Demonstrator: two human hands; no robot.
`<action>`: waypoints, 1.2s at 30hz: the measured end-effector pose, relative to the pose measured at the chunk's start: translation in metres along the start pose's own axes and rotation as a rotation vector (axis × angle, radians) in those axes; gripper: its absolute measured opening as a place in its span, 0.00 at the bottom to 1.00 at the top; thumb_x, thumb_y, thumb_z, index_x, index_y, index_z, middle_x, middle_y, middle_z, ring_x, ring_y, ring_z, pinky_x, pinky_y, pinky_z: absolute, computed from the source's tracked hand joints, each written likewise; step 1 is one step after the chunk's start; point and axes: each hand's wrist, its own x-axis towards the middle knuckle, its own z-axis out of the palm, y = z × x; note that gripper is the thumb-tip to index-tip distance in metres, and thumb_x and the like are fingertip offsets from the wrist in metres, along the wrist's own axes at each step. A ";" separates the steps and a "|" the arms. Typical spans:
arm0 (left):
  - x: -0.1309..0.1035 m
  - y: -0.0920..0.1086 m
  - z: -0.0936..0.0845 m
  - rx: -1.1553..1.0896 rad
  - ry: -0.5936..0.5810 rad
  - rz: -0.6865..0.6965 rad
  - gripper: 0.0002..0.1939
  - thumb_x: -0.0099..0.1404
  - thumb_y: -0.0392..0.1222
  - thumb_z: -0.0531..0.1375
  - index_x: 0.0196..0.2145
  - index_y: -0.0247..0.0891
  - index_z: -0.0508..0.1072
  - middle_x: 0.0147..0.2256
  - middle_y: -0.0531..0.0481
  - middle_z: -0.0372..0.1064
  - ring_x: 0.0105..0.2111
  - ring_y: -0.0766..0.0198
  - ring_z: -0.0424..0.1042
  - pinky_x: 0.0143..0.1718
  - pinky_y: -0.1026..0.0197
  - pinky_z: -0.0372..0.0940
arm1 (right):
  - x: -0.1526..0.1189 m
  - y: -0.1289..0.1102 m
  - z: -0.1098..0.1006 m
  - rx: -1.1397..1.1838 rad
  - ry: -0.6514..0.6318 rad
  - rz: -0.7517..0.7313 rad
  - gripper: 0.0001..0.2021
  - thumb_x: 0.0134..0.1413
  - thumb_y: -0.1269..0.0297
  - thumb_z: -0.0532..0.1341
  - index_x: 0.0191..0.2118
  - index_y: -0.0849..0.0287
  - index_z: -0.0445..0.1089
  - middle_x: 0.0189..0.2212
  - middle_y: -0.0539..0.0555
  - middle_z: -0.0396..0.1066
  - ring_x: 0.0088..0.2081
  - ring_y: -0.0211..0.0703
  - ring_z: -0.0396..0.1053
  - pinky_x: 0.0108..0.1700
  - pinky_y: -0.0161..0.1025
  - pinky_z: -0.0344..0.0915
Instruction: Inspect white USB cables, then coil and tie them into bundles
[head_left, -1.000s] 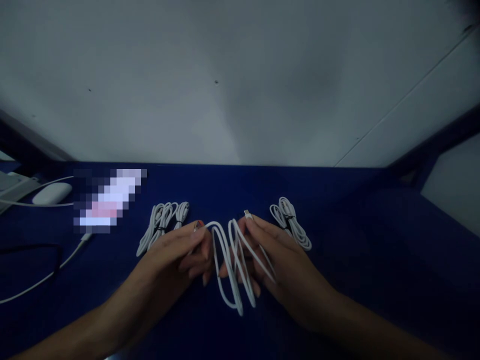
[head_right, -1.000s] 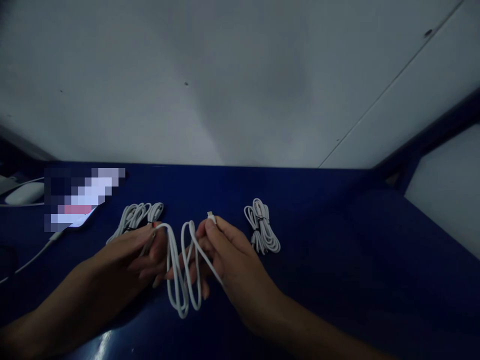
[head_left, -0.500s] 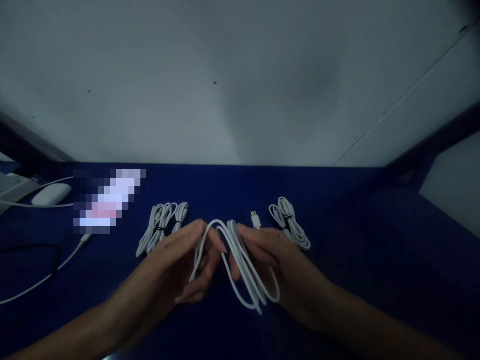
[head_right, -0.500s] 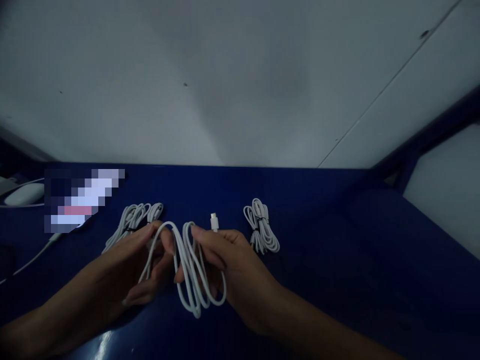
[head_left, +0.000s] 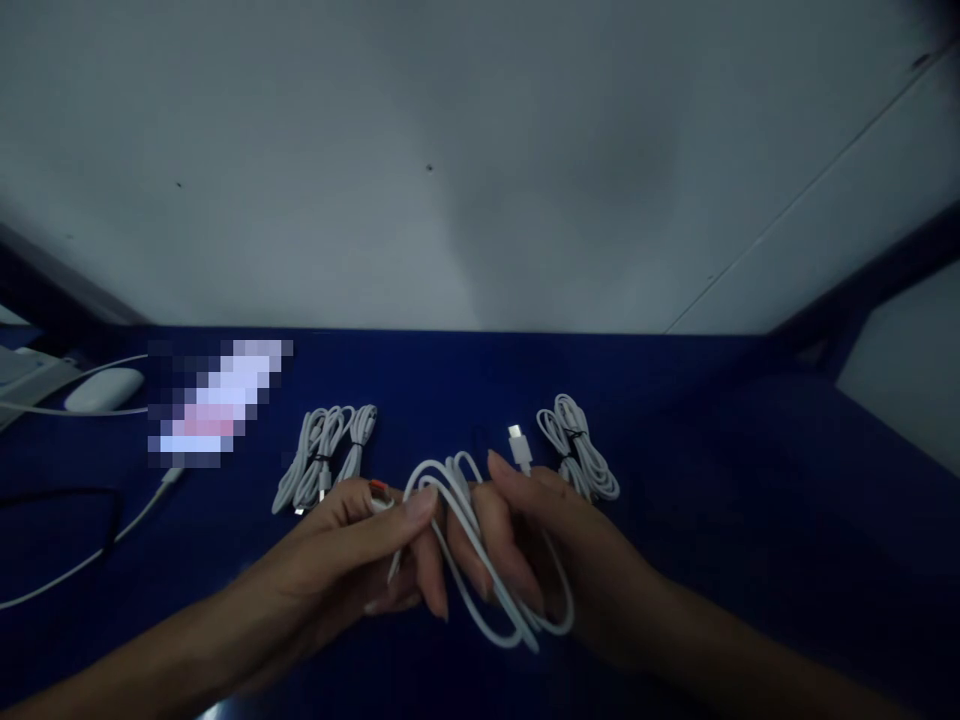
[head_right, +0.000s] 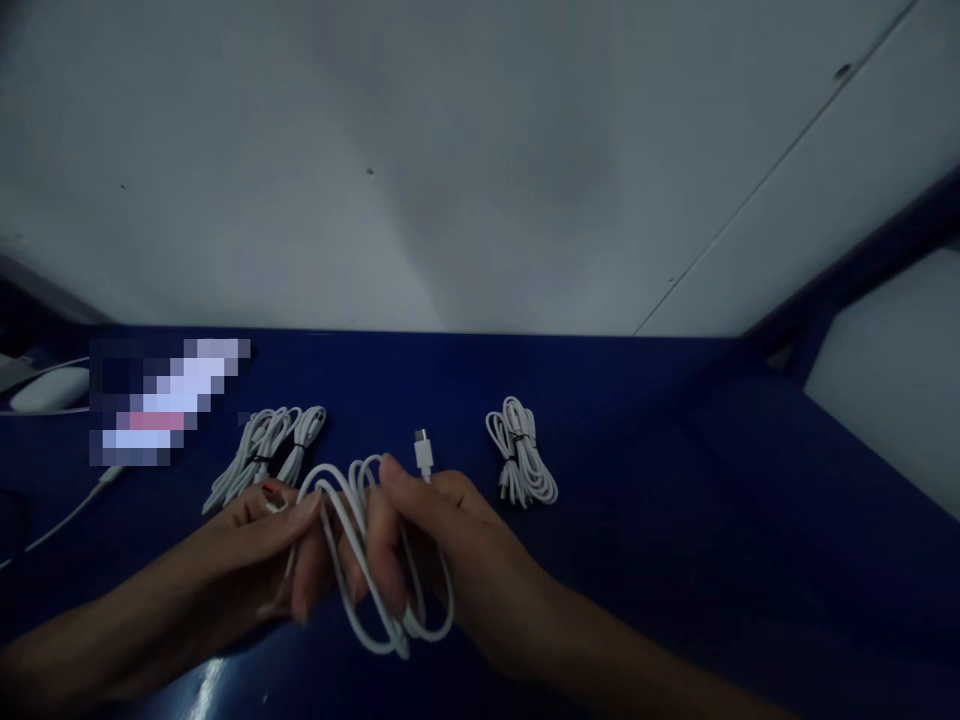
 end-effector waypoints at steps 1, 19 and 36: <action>0.000 0.000 -0.001 0.002 -0.035 -0.026 0.31 0.80 0.59 0.61 0.26 0.37 0.89 0.23 0.47 0.68 0.22 0.66 0.59 0.26 0.63 0.61 | 0.001 0.001 0.000 0.019 -0.014 -0.001 0.38 0.78 0.35 0.52 0.19 0.54 0.67 0.26 0.50 0.66 0.29 0.41 0.64 0.44 0.45 0.67; 0.003 -0.013 0.005 0.200 0.316 0.125 0.21 0.82 0.59 0.59 0.50 0.41 0.84 0.44 0.44 0.83 0.43 0.55 0.81 0.49 0.57 0.74 | 0.003 0.014 -0.006 0.012 0.170 -0.202 0.24 0.80 0.40 0.55 0.59 0.48 0.81 0.48 0.57 0.84 0.48 0.49 0.82 0.54 0.48 0.78; 0.008 -0.012 -0.008 -0.238 0.095 0.114 0.25 0.87 0.53 0.49 0.54 0.38 0.82 0.56 0.36 0.79 0.46 0.50 0.82 0.51 0.49 0.79 | -0.004 0.005 0.001 0.031 0.395 -0.156 0.22 0.77 0.39 0.58 0.68 0.35 0.75 0.56 0.54 0.82 0.58 0.56 0.80 0.63 0.61 0.73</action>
